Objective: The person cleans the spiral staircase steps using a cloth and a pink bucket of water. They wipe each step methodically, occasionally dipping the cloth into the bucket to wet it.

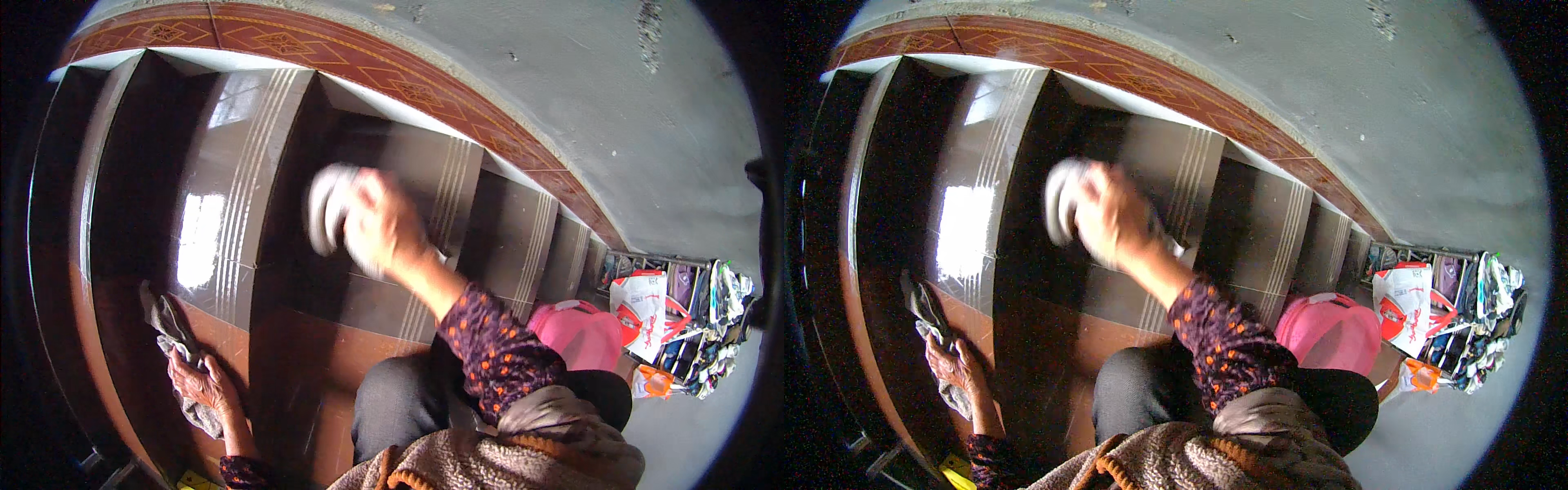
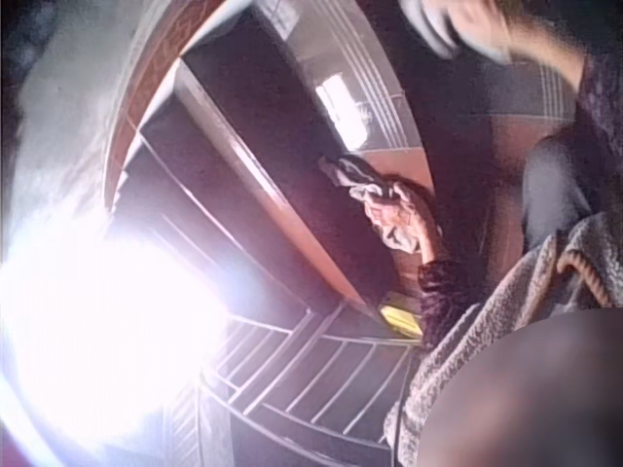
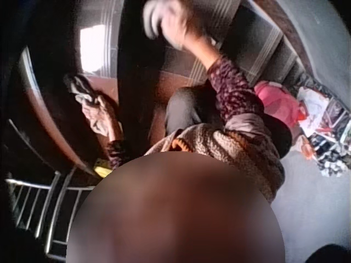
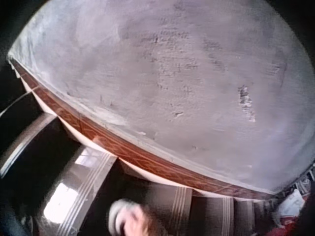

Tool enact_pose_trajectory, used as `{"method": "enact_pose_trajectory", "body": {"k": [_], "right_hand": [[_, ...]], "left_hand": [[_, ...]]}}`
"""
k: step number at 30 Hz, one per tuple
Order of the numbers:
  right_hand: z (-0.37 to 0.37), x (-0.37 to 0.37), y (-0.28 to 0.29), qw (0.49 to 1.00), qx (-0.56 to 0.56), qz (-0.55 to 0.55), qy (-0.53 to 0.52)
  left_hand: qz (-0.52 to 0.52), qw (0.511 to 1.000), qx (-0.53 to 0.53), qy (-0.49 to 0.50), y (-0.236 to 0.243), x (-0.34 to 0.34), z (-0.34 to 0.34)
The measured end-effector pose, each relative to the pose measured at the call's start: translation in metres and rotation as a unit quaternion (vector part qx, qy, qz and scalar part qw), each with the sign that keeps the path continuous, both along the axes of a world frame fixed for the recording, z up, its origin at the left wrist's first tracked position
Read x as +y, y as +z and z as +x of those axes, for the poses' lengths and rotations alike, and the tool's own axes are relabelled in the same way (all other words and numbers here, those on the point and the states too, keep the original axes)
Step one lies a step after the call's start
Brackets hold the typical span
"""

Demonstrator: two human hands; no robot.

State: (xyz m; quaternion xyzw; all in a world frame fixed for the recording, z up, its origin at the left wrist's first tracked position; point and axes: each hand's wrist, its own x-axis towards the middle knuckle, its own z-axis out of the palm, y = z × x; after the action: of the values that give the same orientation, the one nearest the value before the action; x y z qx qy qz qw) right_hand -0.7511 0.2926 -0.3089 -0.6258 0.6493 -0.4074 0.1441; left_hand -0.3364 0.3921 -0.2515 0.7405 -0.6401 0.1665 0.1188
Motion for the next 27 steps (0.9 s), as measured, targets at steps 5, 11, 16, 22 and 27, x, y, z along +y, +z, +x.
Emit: {"method": "enact_pose_trajectory", "body": {"k": [5, 11, 16, 22, 27], "right_hand": [[-0.019, -0.121, -0.021, 0.987, 0.157, 0.041, -0.020], [0.011, -0.087, -0.037, 0.987, 0.101, 0.115, 0.057], [0.011, -0.025, 0.001, 0.913, -0.077, 0.263, 0.302], [-0.032, -0.107, 0.000, 0.988, 0.080, -0.109, -0.074], [-0.022, -0.159, -0.018, 0.974, 0.067, 0.216, -0.032]], "left_hand": [[-0.005, 1.000, -0.003, 0.003, 0.000, -0.001, -0.001], [0.002, 1.000, -0.005, 0.009, 0.003, 0.000, -0.007], [0.001, 1.000, -0.008, 0.022, 0.005, -0.001, -0.009], [-0.002, 1.000, -0.003, -0.001, 0.002, 0.000, -0.004], [0.007, 1.000, -0.011, 0.014, 0.002, 0.000, -0.004]]}}
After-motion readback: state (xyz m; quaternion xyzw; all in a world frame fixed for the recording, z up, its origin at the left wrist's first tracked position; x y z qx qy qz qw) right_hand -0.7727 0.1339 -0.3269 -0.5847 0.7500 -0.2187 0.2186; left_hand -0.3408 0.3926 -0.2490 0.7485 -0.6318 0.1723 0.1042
